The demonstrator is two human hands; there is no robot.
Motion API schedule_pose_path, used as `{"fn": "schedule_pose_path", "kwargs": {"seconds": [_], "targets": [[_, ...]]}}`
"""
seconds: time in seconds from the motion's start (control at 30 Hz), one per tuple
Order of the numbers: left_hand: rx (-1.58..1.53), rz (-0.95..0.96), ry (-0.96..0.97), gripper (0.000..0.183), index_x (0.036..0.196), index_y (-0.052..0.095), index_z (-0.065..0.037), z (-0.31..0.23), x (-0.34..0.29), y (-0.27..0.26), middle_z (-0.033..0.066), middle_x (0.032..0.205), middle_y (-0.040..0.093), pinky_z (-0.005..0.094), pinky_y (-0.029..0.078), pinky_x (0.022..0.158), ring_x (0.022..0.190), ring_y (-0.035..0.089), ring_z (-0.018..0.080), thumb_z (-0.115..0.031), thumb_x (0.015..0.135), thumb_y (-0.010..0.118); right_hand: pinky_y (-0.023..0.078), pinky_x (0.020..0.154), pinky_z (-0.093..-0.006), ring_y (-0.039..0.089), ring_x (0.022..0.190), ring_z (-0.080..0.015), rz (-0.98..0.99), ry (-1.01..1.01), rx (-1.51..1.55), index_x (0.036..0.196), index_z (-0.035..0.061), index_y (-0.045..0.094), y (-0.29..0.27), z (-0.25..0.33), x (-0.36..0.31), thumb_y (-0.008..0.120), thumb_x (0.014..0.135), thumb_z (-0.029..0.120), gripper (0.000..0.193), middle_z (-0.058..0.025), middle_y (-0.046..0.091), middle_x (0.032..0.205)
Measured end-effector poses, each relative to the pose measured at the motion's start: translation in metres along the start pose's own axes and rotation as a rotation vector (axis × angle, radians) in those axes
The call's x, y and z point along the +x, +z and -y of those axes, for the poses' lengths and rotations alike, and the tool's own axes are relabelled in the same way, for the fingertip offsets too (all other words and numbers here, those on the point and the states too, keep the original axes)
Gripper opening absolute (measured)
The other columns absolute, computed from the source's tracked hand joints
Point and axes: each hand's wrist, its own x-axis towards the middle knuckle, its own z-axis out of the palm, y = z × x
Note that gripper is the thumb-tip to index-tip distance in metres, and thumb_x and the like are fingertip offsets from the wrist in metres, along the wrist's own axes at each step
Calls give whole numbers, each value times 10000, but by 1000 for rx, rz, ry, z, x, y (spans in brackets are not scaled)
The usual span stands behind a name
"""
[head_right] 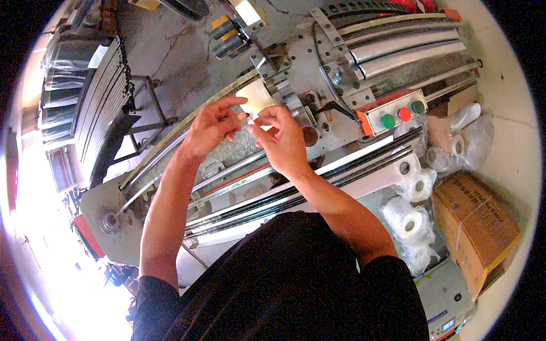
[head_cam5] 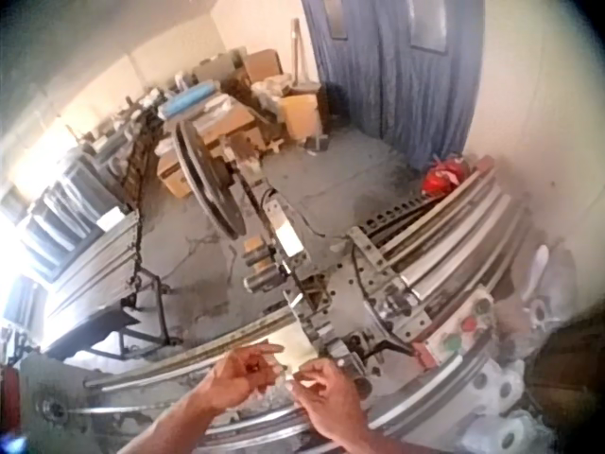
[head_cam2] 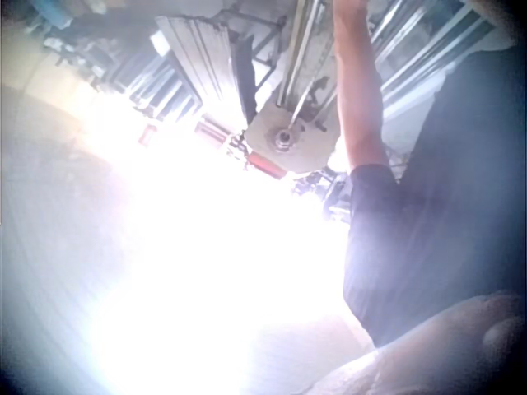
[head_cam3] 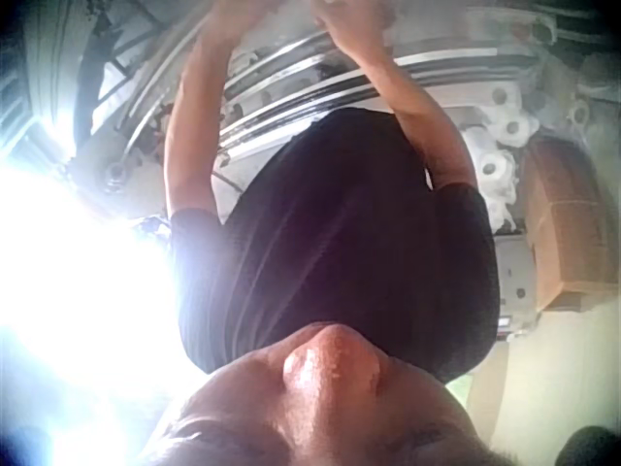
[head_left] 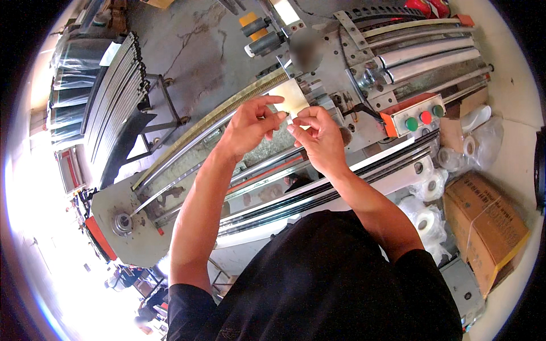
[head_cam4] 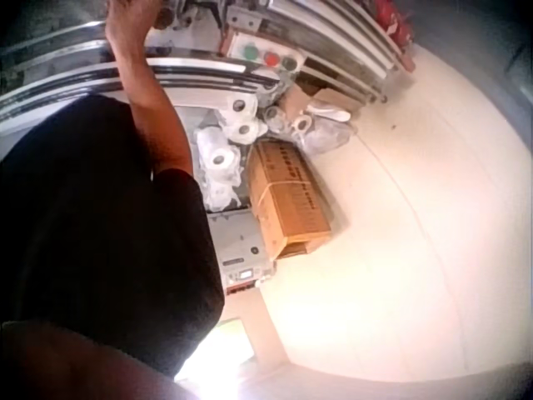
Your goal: The person takes a metal rod from a pile, inserts it into a machine, and pulls a lever to feed it through several rollers.
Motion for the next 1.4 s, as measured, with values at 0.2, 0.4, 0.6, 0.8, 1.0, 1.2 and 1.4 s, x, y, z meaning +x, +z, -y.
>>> {"fn": "schedule_pose_path", "kwargs": {"seconds": [0.2,0.4,0.6,0.8,1.0,1.2,1.4], "targets": [[29,29,47,202,1124,783,-31,7,5,-3,-2,941,719,267,498,687,761,595,80,-218,1058,750,612,692,-263,700,823,-100,7,58,3,1229,2,560,1,20,-15,804,986,40,346,-125,747,1122],[43,1,69,172,1062,790,-30,12,8,-3,5,880,722,286,527,704,739,632,96,-186,1042,724,585,701,-272,687,825,-108,69,19,83,1260,25,581,4,46,-14,774,1014,62,315,-105,751,1124],[-10,28,72,135,1012,730,-14,12,3,-7,49,909,724,299,553,741,800,669,133,-127,1048,665,403,601,-239,658,714,-114,184,130,106,1308,86,640,5,64,44,675,1087,277,294,-91,773,1209],[-35,-39,139,167,1076,558,1,16,-5,-6,123,948,730,338,590,742,845,705,174,-92,1072,696,357,507,-211,659,670,-93,276,338,-115,1300,106,639,-23,47,47,540,1165,409,346,-112,767,1266],[26,-56,137,156,1059,550,9,12,-8,-4,121,934,722,334,586,726,814,703,170,-52,1061,693,386,502,-199,691,668,-84,403,338,-139,1330,104,606,-33,82,4,472,1187,329,299,-154,781,1250],[33,-63,121,186,1025,538,7,10,-8,-5,116,918,715,337,587,722,805,706,174,-62,1041,710,438,556,-200,665,682,-88,397,231,-104,1338,100,623,-5,96,66,488,1180,371,342,-129,784,1245],[74,-93,141,212,1016,539,-4,4,-14,-6,95,882,695,341,554,692,777,695,155,-92,1039,730,449,548,-215,660,666,-95,362,415,-255,1317,96,621,-32,59,60,493,1184,378,337,-121,786,1190]]}}
